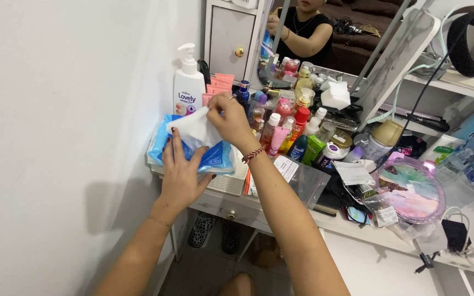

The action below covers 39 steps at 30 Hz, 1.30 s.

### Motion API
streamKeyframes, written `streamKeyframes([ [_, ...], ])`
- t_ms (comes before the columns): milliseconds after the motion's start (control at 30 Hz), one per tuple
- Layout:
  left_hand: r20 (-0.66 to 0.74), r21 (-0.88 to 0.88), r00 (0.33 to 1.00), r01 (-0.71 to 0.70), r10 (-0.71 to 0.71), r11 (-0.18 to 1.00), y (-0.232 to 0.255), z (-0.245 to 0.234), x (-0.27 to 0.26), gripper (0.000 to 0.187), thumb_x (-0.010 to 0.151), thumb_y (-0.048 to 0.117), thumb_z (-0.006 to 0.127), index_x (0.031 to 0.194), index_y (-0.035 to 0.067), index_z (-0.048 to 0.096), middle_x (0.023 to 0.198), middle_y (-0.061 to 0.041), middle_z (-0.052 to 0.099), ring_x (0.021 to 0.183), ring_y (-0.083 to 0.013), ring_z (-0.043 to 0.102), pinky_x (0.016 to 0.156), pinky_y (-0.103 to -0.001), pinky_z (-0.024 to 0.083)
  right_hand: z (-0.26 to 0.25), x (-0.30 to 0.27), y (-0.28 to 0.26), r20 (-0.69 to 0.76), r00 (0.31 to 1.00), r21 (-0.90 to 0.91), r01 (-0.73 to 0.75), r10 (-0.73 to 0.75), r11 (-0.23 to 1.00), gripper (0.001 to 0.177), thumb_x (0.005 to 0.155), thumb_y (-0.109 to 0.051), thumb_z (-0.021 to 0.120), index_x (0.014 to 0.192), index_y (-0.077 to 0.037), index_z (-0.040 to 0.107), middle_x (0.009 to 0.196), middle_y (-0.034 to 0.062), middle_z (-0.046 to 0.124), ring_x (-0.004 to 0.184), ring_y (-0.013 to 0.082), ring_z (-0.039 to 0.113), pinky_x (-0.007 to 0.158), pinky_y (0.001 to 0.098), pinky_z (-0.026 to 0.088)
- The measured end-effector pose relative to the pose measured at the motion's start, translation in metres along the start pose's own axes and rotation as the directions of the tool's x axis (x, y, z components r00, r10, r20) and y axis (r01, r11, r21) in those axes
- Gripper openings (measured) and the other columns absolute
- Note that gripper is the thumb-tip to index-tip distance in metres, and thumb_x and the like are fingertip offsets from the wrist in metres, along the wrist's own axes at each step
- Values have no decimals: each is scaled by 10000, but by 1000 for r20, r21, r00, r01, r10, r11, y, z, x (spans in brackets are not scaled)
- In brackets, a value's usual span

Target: The person cleans a white drawer by wiping its interior with a tissue. They remove small items such as hair ties and a plastic bag, place them on the vanity, and continue wiping the drawer surface. The drawer remains open throughout the clip.

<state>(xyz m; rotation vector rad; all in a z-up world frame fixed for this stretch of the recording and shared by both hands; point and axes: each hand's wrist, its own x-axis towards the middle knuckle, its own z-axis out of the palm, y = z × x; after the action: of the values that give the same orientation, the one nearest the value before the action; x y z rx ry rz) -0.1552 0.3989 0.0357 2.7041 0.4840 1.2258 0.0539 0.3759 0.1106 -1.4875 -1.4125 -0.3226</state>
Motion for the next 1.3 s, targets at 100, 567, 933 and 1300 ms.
streamKeyframes([
  [100, 43, -5, 999, 33, -33, 999, 1, -3, 1, 644, 775, 339, 815, 1353, 179, 578, 1596, -402, 101, 1420, -631, 208, 1096, -727, 232, -5, 4, 6, -8, 995, 171, -98, 101, 980, 86, 839, -100, 605, 833, -122, 688, 902, 50, 715, 854, 220, 681, 806, 344, 544],
  [567, 30, 78, 1000, -8, 6, 997, -21, 37, 3, 914, 672, 478, 853, 1428, 99, 504, 1521, -294, 332, 1419, -517, 262, 1139, -690, 176, -21, -19, -49, 157, 979, 59, 121, -129, 991, 533, 743, -231, 875, 1211, -144, 637, 1348, 142, 624, 1191, 421, 634, 1011, 539, 511],
  [933, 222, 131, 968, 86, -113, 988, -1, -1, 16, 765, 778, 570, 767, 1343, 79, 607, 1353, -139, 620, 1417, -427, 371, 1157, -705, -17, -45, -7, -55, -422, 875, 443, -27, 235, 896, 110, 988, -188, 704, 942, -134, 788, 1028, 37, 721, 1008, 128, 657, 969, 320, 506],
  [1300, 183, 133, 981, 38, -63, 990, 16, -17, 16, 759, 775, 491, 806, 1322, 2, 609, 1274, -194, 637, 1361, -484, 409, 1114, -740, -7, -42, -11, -64, -6, 973, 539, -191, 230, 820, 367, 949, -398, 702, 1155, -94, 717, 1238, 163, 680, 1083, 261, 663, 941, 407, 523],
])
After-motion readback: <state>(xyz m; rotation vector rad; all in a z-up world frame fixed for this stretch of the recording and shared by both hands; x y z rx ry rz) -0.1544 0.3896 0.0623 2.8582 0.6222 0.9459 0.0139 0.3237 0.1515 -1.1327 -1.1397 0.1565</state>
